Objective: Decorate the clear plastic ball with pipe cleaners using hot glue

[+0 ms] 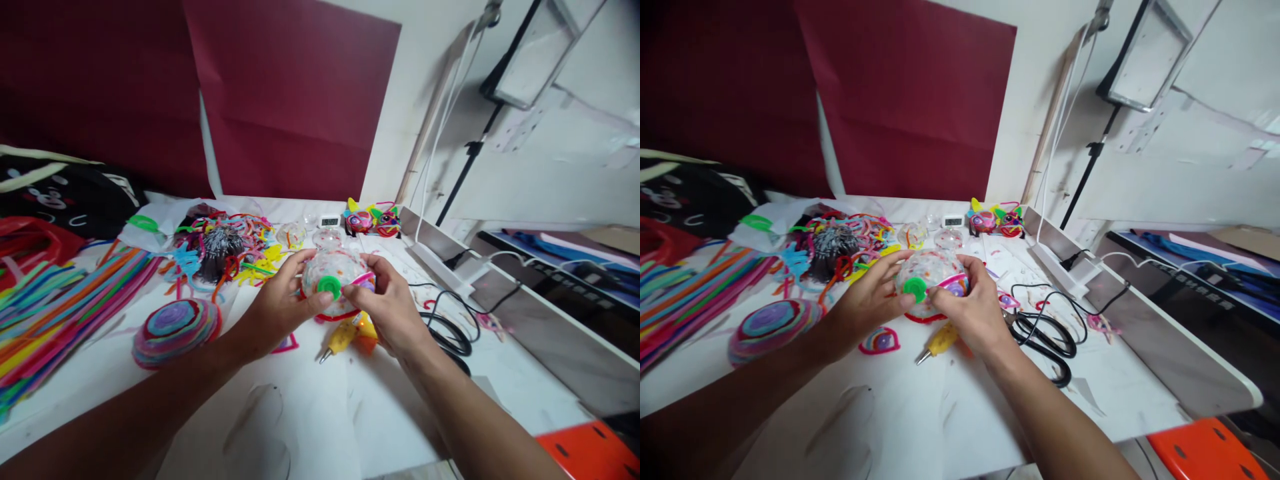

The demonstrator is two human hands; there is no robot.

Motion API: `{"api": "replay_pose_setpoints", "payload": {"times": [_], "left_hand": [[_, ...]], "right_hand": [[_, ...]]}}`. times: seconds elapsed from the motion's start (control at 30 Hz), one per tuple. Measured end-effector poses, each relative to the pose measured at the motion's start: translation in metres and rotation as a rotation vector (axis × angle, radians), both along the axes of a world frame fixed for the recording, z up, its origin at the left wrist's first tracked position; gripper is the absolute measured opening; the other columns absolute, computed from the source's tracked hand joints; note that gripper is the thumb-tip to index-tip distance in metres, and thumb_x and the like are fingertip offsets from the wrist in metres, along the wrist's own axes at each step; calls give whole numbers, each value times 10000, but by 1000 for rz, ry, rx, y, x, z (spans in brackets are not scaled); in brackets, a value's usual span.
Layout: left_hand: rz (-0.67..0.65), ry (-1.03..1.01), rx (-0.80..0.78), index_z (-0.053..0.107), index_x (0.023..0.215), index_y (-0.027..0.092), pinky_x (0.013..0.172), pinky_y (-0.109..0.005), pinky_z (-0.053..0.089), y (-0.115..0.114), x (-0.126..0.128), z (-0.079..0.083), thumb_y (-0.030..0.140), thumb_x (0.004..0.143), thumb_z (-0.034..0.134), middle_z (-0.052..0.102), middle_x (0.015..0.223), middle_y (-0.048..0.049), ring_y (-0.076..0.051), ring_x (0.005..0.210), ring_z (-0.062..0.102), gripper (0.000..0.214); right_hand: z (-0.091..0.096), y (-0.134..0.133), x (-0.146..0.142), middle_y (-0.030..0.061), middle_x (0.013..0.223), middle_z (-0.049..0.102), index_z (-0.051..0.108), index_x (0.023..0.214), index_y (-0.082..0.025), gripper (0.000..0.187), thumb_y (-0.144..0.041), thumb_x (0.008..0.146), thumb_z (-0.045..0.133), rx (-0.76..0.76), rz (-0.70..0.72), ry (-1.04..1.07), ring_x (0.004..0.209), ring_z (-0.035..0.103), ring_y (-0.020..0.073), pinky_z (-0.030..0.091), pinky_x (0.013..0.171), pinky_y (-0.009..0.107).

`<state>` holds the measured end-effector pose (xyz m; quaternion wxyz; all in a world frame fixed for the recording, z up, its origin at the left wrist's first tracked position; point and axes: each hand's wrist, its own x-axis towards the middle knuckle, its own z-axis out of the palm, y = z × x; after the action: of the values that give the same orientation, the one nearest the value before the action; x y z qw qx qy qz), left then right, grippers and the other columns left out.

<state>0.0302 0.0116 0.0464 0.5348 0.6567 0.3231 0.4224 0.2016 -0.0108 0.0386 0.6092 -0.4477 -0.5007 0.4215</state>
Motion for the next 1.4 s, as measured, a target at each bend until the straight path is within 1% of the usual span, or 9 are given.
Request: {"api": "replay_pose_setpoints", "payload": {"times": [0.2,0.37,0.43,0.57,0.67,0.87,1.07,1.2,1.4], "left_hand": [[87,-39,20,411,1315,167,903,-344,521,0,3,-3,376,738,719,549,1301,-147,-263,1120,611,687],[95,-33,18,411,1316,202,888,-331,537,4,0,-10,370,752,713,553,1320,-135,-264,1130,614,662],[103,-53,-1,428,1296,208,851,-325,558,7,0,-13,374,723,737,551,1333,-139,-282,1119,622,672],[118,-100,-35,445,1273,198,860,-326,561,6,1,-18,392,697,758,577,1310,-153,-299,1133,618,683],[184,-130,-54,444,1272,187,844,-317,568,1,0,-20,377,681,775,568,1323,-158,-314,1177,587,704],[171,-110,-53,420,1294,205,914,-321,544,-4,-7,-24,366,754,730,495,1411,-147,-311,1282,495,644],[223,-102,-43,451,1299,218,869,-349,568,-1,-9,-34,394,730,742,571,1336,-130,-320,1202,569,663],[216,-123,-46,471,1287,236,850,-347,576,3,-10,-41,388,695,765,611,1290,-117,-313,1150,608,679],[207,-150,-90,470,1271,239,844,-352,582,0,-11,-40,362,694,765,626,1262,-108,-308,1129,621,659]], "right_hand": [[-3,1,-1,-2,913,646,535,1078,-204,491,-219,623,720,2,14,24,759,624,169,511,716,309],[-2,3,-3,4,917,648,543,1047,-200,477,-196,599,706,-18,33,53,763,623,169,512,718,300],[0,3,-5,3,905,650,541,1034,-199,474,-189,585,693,-29,37,59,751,622,166,511,707,291],[3,2,-8,-13,856,642,528,1024,-200,479,-178,570,679,-47,77,81,713,611,155,509,694,280],[4,0,-11,-23,832,630,520,1027,-201,484,-173,570,677,-61,102,71,712,600,149,503,693,272],[4,-1,-14,-26,832,625,526,1002,-211,482,-183,545,674,-70,108,72,740,603,159,497,686,271],[2,-1,-16,-37,814,611,527,997,-211,485,-172,535,670,-84,126,64,704,584,150,485,655,265],[2,-2,-16,-40,797,602,521,980,-214,480,-165,527,673,-91,137,65,709,586,155,488,671,274],[4,-2,-17,-32,817,612,517,968,-225,473,-172,527,678,-105,145,55,702,589,160,487,671,286]]}}
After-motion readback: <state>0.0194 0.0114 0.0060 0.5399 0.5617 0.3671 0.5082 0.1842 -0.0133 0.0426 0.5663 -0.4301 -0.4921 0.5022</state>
